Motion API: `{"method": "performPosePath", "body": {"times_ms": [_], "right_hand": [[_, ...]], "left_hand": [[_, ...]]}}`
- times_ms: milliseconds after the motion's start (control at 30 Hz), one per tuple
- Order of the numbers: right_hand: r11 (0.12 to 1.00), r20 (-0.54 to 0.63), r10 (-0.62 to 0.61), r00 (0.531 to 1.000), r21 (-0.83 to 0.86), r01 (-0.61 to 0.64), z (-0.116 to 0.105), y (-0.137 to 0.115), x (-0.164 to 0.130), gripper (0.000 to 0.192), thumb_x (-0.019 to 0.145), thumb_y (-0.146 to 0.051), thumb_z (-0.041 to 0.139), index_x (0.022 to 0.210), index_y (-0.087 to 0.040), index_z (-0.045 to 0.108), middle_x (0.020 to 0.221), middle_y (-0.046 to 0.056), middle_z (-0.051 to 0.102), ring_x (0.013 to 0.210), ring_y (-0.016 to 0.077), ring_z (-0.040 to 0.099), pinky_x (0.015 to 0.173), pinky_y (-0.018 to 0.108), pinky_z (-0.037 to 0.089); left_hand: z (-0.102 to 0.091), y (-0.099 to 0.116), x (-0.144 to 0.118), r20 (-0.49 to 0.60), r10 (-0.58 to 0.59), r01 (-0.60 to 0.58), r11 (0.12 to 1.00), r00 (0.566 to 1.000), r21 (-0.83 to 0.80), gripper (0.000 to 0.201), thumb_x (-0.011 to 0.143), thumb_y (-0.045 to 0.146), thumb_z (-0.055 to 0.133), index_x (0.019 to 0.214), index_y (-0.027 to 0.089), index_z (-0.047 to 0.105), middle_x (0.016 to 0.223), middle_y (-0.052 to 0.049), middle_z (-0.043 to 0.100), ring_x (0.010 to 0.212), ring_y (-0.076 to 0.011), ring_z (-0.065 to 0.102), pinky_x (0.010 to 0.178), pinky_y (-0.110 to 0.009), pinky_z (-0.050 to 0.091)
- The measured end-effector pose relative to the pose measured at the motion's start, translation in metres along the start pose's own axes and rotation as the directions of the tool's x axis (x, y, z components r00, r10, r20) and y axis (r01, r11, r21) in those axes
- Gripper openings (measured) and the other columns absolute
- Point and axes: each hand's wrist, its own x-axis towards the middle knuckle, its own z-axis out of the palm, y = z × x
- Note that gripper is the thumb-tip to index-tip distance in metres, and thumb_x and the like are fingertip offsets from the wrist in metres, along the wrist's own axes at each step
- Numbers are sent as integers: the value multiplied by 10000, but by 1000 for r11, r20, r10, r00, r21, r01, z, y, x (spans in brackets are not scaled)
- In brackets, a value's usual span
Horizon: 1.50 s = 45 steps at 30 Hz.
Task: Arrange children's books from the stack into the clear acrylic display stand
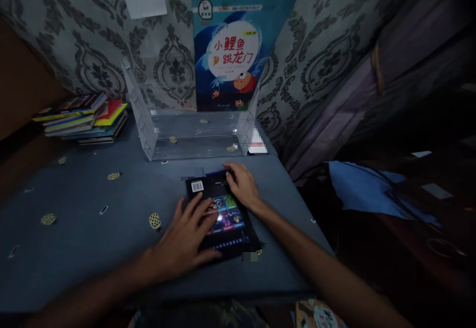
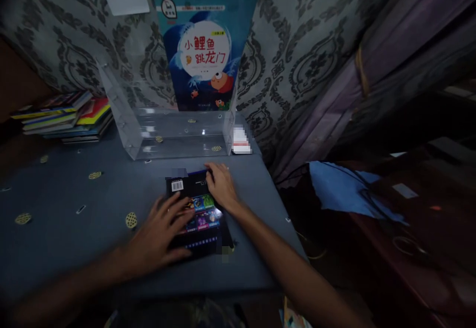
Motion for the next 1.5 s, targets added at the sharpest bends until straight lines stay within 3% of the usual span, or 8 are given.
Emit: {"method": "performPosePath", "body": {"times_ms": [233, 533, 667, 767, 900, 1100, 1267, 1500], "right_hand": [[1000, 2, 20, 1000, -3, -20, 0, -2, 2, 280, 900, -184, 486, 1088, -200, 692, 1043, 101, 728, 1002, 271, 645, 929, 445, 505], [978, 29, 65, 997, 198, -70, 21, -9, 13, 298, 886, -166, 480, 1075, -213, 705, 1061, 77, 747, 997, 230, 677, 916, 407, 534], [933, 61, 125, 990, 332, -138, 25, -4, 15, 278, 891, -177, 474, 1050, -204, 701, 1028, 70, 762, 955, 211, 707, 882, 383, 556], [909, 48, 152, 987, 386, -159, 26, -1, 15, 288, 886, -160, 466, 1067, -203, 687, 1021, 63, 766, 923, 193, 718, 865, 365, 563], [911, 28, 171, 985, 376, -169, 27, -1, 14, 298, 885, -145, 466, 1091, -201, 674, 1032, 64, 765, 910, 189, 721, 853, 362, 566], [933, 38, 187, 982, 306, -189, 27, -5, 15, 320, 877, -108, 484, 1120, -195, 672, 1066, 72, 764, 970, 203, 718, 883, 379, 557], [946, 56, 178, 983, 264, -186, 23, -9, 17, 337, 842, -72, 504, 1107, -177, 683, 1045, 74, 766, 971, 200, 710, 891, 365, 539], [924, 128, 193, 973, 310, -224, 11, -19, 17, 287, 860, -125, 495, 1056, -143, 704, 675, -3, 693, 591, 123, 591, 613, 238, 452]], "left_hand": [[0, 11, -6, 142, 85, -88, 996, 986, 14, 779, 908, 548, 627, 1553, 242, 316, 1613, -134, 368, 1531, -409, 187, 1171, -750, 177], [-36, -29, -23, 252, 61, -75, 996, 966, 46, 743, 893, 393, 671, 1544, 274, 334, 1639, -88, 332, 1532, -378, 221, 1177, -667, 287], [-45, -50, -18, 316, 90, -91, 996, 944, -13, 780, 877, 529, 681, 1543, 311, 340, 1651, -86, 302, 1530, -391, 223, 1169, -688, 270], [-41, -73, -1, 283, 63, -50, 997, 957, -54, 707, 929, 647, 533, 1514, 271, 406, 1624, -121, 355, 1510, -351, 303, 1191, -642, 263], [-26, -101, 25, 105, -49, 52, 998, 993, -30, 468, 1042, 461, 392, 1406, 201, 532, 1535, -139, 493, 1446, -266, 434, 1200, -541, 306], [-7, -109, 33, -77, -40, 41, 999, 996, 8, 373, 1014, 296, 424, 1307, 155, 605, 1433, -140, 601, 1346, -252, 552, 1175, -509, 371], [-10, -109, 31, -40, -17, 19, 998, 999, 53, 381, 1033, 302, 390, 1338, 184, 587, 1466, -125, 574, 1375, -245, 527, 1187, -542, 339], [-35, -124, 39, 102, 85, -95, 991, 991, 99, 368, 1045, 242, 337, 1312, 216, 589, 1423, -96, 617, 1406, -246, 495, 1172, -621, 306]]}}
